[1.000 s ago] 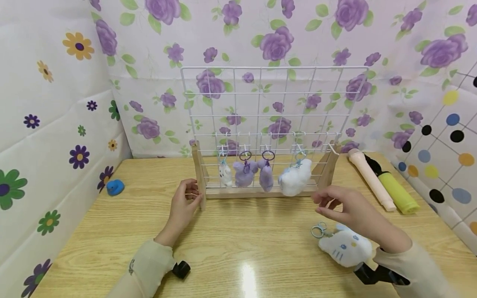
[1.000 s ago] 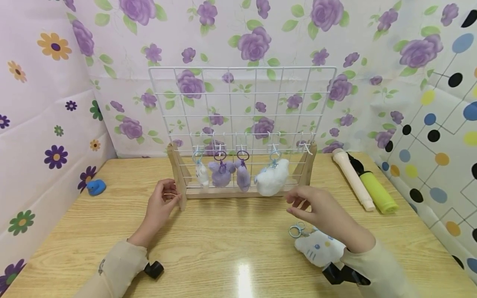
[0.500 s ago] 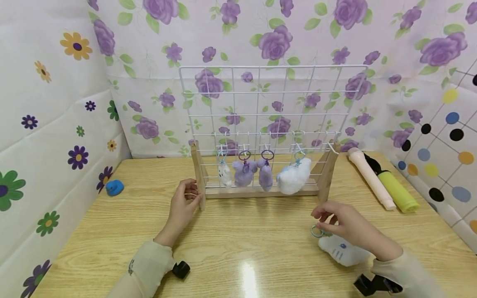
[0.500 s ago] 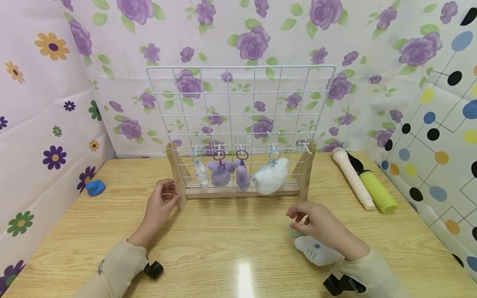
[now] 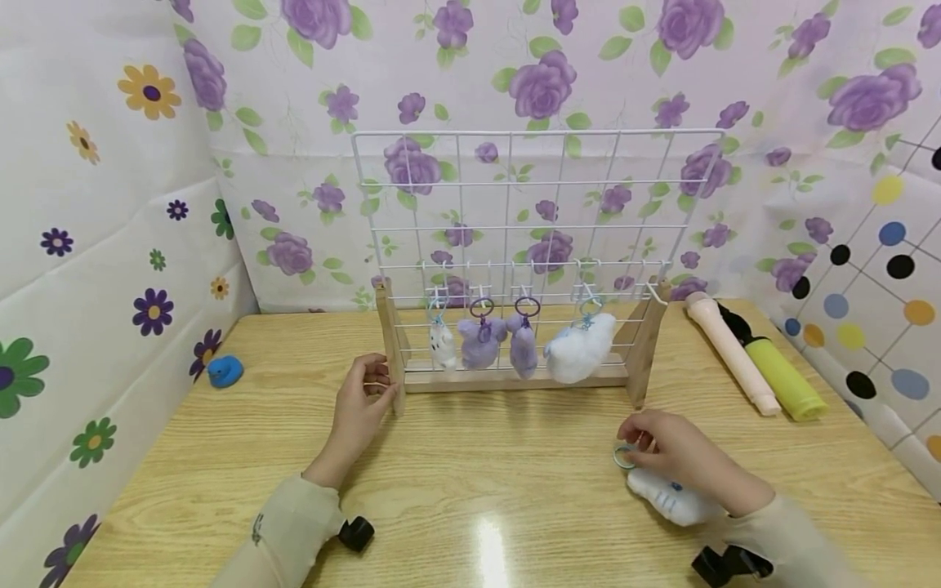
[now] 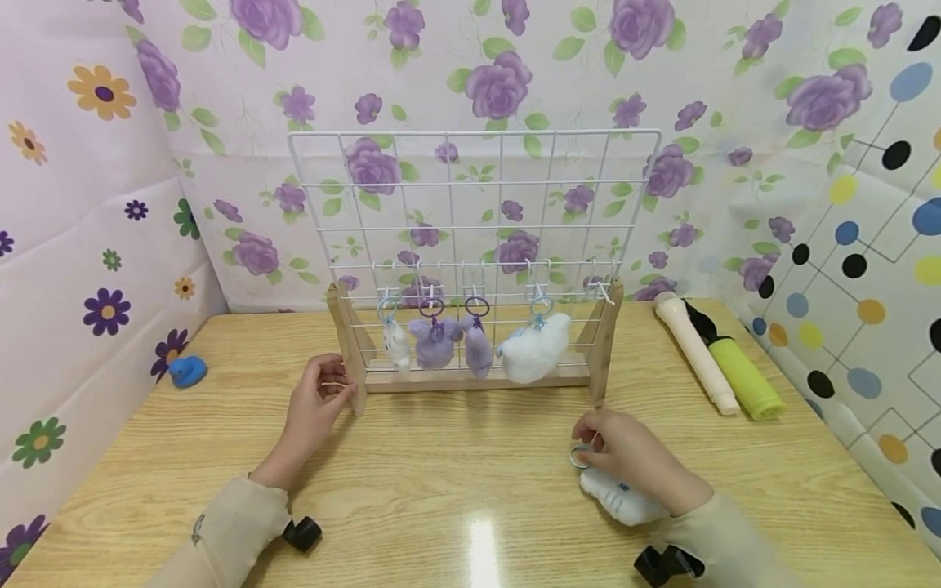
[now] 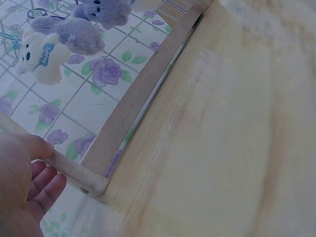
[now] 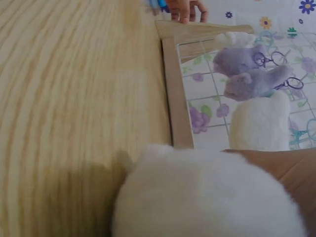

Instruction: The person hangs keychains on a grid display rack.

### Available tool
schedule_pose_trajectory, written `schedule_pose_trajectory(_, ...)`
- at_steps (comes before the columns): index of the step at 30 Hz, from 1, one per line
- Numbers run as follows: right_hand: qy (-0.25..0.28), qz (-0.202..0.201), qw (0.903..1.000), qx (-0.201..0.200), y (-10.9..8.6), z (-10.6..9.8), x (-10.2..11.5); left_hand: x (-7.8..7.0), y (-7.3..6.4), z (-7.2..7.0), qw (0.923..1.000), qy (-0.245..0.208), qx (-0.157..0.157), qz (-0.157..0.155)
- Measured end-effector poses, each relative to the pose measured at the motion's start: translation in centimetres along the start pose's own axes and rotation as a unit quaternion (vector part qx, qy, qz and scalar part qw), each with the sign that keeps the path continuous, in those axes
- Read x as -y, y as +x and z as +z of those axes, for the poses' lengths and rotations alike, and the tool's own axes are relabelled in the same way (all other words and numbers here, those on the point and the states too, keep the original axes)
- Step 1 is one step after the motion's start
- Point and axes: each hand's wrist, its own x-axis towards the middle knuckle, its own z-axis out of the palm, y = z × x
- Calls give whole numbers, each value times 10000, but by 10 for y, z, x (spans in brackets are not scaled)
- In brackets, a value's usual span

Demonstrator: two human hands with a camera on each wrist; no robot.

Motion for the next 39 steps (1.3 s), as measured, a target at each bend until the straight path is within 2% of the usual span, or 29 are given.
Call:
schedule_pose_trajectory(4,-148,131,9998,23,1,4,-1,0,0,0,10000,5,24,10)
schedule_pose_trajectory(14,-344,117,9992,149,4,10,-4,-1,0,0,10000,-7,27,2)
schedule_pose_trajectory(22,-638,146,9978,98,3,13,-3,-2,1,0,10000,-16,28,-52)
schedule_pose_trajectory(31,-538,163,9984,2,1,15,-4,-1,-1,0,10000,31,-4,-18)
schedule_pose_trajectory(39,-37,222,9997,8,-1,12,-8,0,-1,2,9999,85,-52,81)
